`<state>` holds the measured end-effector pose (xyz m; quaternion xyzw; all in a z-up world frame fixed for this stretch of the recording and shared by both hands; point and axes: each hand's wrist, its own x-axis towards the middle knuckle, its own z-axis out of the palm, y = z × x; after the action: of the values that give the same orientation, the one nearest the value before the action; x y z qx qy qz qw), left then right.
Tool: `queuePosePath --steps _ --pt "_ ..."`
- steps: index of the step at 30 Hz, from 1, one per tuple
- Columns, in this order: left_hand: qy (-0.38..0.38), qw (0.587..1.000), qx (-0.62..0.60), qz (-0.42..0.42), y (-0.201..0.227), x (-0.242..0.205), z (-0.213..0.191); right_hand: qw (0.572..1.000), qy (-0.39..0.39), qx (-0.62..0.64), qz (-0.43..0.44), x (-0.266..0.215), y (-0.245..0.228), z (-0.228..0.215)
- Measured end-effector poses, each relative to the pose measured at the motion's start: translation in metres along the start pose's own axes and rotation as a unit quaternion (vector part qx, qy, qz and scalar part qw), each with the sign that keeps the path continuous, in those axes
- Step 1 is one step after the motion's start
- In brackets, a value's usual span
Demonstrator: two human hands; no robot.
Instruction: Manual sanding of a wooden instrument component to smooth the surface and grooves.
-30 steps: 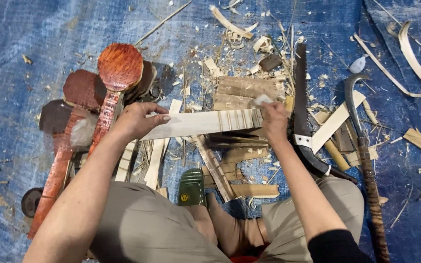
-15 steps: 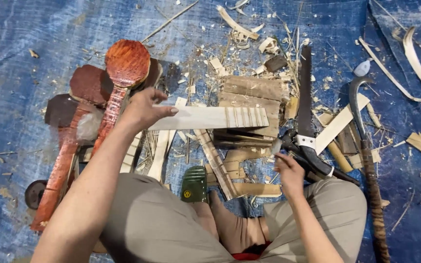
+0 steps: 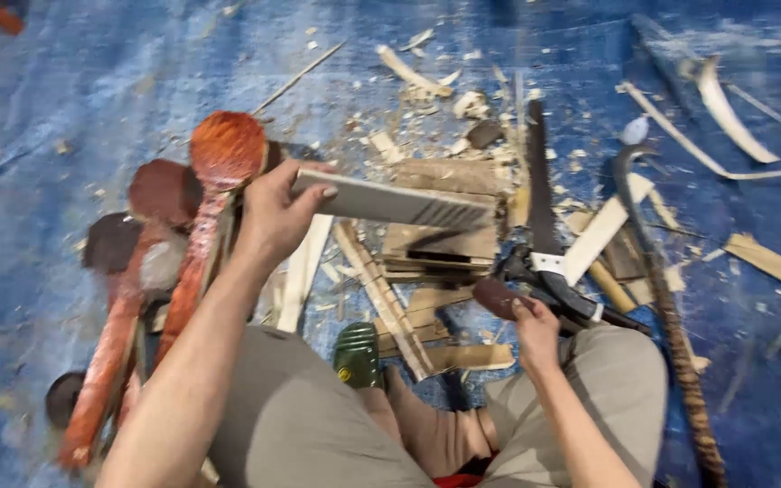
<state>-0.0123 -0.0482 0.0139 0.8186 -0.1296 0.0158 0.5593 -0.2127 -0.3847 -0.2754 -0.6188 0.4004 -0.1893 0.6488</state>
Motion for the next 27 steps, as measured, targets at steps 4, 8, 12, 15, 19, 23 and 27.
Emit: queuePosePath --steps 4,8,12,15,19,23,27 --pt "-0.034 0.980 0.116 0.158 0.024 -0.010 0.016 0.985 0.025 0.118 0.123 -0.001 -0.020 0.001" --pt "-0.047 0.945 0.182 0.267 0.030 -0.013 0.012 0.957 0.043 0.202 0.203 -0.004 -0.036 0.004" --pt "-0.048 0.924 0.223 0.307 0.030 -0.018 0.011 0.950 0.051 0.231 0.205 -0.005 -0.044 0.005" --pt "-0.096 0.917 0.229 0.312 0.034 -0.024 0.010 0.959 0.038 0.218 0.175 -0.014 -0.052 0.012" --pt "-0.141 0.939 0.191 0.250 0.050 -0.032 0.005 0.984 -0.020 0.161 0.068 -0.033 -0.081 0.031" --pt "-0.140 0.974 0.117 0.136 0.050 -0.034 -0.004 0.992 -0.101 -0.001 -0.080 -0.074 -0.157 0.064" --pt "-0.141 0.976 0.092 0.136 0.047 -0.033 -0.006 0.964 -0.186 -0.015 -0.189 -0.094 -0.183 0.103"
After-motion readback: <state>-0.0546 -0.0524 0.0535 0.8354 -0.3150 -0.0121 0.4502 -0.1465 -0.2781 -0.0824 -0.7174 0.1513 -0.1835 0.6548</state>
